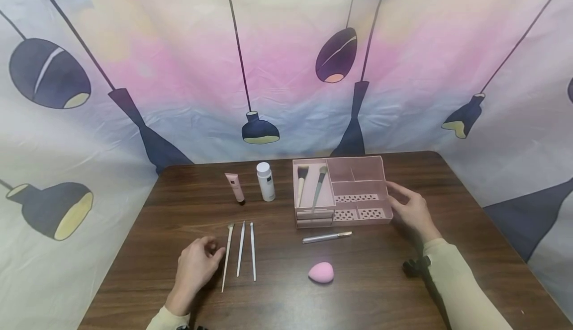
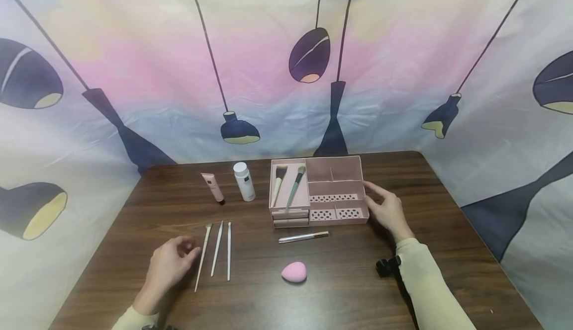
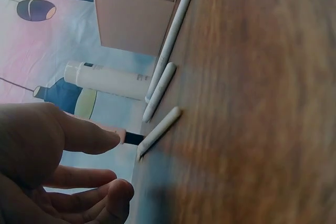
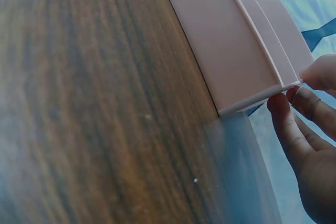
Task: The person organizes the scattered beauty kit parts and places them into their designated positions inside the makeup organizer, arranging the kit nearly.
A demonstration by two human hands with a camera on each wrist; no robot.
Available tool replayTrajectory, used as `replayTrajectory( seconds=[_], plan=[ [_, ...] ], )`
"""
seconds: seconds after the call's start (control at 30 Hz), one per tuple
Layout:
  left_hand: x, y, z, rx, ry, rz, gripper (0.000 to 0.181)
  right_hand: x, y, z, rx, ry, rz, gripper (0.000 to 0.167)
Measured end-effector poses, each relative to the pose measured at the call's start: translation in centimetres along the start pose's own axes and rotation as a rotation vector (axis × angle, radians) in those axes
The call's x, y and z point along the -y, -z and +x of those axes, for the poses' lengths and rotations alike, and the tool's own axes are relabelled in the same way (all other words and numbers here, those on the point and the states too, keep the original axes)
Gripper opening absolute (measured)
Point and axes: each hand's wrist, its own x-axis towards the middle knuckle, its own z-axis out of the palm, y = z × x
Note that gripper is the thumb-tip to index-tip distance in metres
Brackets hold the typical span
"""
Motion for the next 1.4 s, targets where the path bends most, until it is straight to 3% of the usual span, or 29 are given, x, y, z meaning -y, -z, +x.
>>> replayTrajectory(
  seconds=[0.27,0.53,0.77,1.4],
  plan=[
    [-0.39,-0.62,-0.09,0.03,-0.009,-0.013,0.033,0.03,0.0,0.12,0.015,-0.026,0.001,0.046],
    [-0.74,-0.97,-0.19,0.039,-0.032,-0.008,0.034,-0.07,-0.08,0.17,-0.001,0.012,-0.022,0.043],
    [-0.78,-0.98,-0.21,0.037,-0.053,0.023,0.025,-0.07,-0.03,-0.08,0.004,-0.002,-0.01,0.044],
    [-0.58,-0.91,-0.08,0.01,-0.057,0.051,0.028,0.03,0.02,0.02,0.007,0.021,-0.005,0.044]
  ],
)
